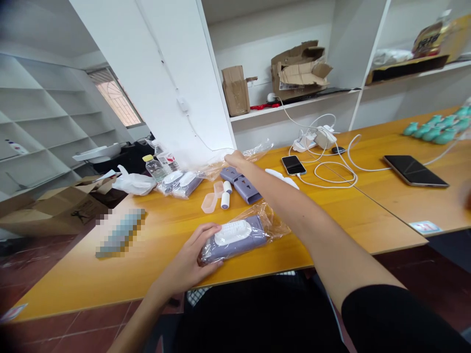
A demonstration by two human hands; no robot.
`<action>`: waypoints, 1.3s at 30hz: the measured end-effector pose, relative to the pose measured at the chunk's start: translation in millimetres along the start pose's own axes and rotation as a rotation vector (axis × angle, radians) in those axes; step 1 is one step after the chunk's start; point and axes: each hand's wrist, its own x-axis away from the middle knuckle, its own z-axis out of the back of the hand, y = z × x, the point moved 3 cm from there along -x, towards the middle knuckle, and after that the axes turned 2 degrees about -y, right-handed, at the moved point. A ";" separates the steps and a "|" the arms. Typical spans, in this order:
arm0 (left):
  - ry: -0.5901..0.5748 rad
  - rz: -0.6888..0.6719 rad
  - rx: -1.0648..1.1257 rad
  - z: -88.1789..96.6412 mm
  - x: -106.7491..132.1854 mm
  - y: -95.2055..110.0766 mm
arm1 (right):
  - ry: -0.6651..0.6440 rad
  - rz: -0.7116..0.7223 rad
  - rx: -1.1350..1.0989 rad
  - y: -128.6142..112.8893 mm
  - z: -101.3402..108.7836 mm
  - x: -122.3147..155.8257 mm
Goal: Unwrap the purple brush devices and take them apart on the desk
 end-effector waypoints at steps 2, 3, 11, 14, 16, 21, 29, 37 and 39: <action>-0.003 0.006 0.000 -0.2 0.2 0.1 | -0.001 0.003 0.025 -1.1 9.3 4.6; -0.003 0.008 0.000 -0.1 0.2 0.5 | -0.004 0.007 0.043 -1.3 14.6 7.0; -0.003 0.019 0.001 1.2 -1.6 2.8 | -0.068 0.119 0.233 5.8 56.5 15.2; -0.008 0.015 0.002 0.9 -1.7 2.2 | -0.134 0.120 0.335 10.4 58.8 9.0; -0.007 0.010 0.003 0.8 -1.4 2.1 | -0.191 0.112 0.386 12.0 50.6 2.1; -0.008 0.003 0.008 0.6 -1.3 3.6 | -0.274 0.129 0.452 8.6 11.2 -15.0; -0.018 0.006 0.016 0.1 -1.0 4.3 | -0.294 0.245 0.501 -4.4 -1.2 -0.6; -0.015 0.011 -0.004 1.4 -1.6 5.4 | -0.310 0.430 0.481 -19.2 64.2 87.1; -0.005 0.017 -0.011 1.2 -1.5 5.4 | -0.332 0.541 0.418 -22.7 81.7 135.1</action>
